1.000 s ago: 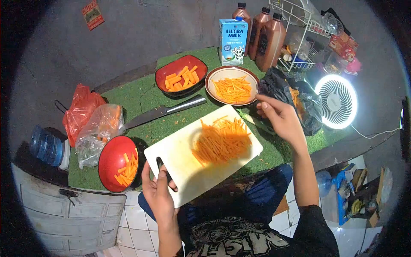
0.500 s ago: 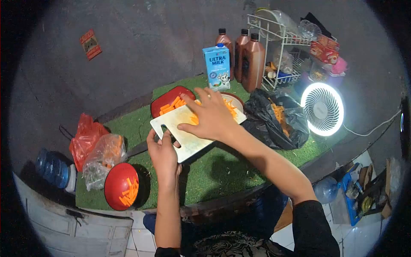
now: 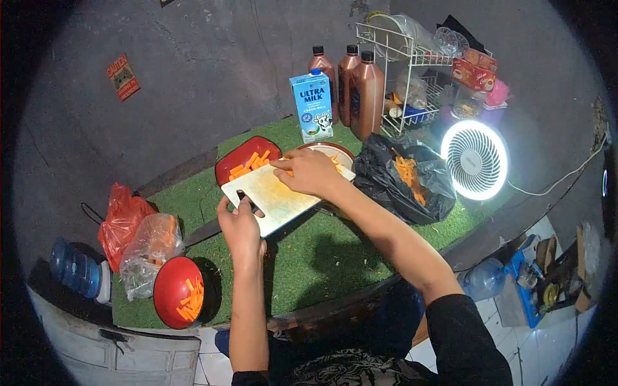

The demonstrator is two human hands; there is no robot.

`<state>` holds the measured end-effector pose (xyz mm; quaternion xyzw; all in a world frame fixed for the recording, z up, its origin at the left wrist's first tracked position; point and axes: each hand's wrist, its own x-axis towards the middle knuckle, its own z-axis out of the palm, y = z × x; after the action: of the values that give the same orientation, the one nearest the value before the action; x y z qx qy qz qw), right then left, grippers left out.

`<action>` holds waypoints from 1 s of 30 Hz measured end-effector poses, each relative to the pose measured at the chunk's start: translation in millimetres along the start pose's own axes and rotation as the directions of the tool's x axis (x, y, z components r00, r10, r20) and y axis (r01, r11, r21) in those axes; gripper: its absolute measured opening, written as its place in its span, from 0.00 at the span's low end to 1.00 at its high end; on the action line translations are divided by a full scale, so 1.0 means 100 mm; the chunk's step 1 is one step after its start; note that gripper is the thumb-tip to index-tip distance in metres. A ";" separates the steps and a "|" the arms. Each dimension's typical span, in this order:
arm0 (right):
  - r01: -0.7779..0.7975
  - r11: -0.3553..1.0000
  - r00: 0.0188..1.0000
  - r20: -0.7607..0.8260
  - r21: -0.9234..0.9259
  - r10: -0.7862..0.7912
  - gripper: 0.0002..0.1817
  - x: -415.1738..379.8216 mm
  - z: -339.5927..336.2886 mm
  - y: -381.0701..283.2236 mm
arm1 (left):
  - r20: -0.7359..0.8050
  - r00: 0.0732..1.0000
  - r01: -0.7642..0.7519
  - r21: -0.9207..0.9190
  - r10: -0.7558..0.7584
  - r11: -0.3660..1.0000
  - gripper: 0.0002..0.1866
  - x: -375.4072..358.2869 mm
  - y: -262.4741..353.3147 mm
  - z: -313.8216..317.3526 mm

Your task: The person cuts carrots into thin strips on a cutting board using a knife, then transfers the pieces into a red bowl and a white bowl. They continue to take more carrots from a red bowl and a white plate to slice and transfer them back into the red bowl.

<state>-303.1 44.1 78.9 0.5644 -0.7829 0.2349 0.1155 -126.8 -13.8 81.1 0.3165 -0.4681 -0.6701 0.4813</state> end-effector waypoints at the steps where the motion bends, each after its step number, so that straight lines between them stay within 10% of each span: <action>1: 0.004 1.000 1.000 -0.008 0.024 -0.004 0.21 0.00 0.02 0.03 | -0.001 1.000 -0.002 -0.004 0.002 1.000 0.25 0.01 -0.02 -0.02; 18: 0.000 0.980 0.987 -0.155 0.199 0.031 0.15 0.04 0.23 0.60 | 0.032 0.999 -0.036 0.026 0.035 0.999 0.26 -0.01 0.08 -0.23; 30: -0.051 0.974 0.969 0.247 0.223 -0.006 0.26 0.35 0.13 0.90 | -0.005 1.000 0.003 0.089 -0.002 0.996 0.19 -0.68 0.35 -1.17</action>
<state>-397.9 31.4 61.7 0.5897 -0.7654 0.2526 -0.0504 10.8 8.5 69.3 0.3396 -0.4960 -0.6485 0.4671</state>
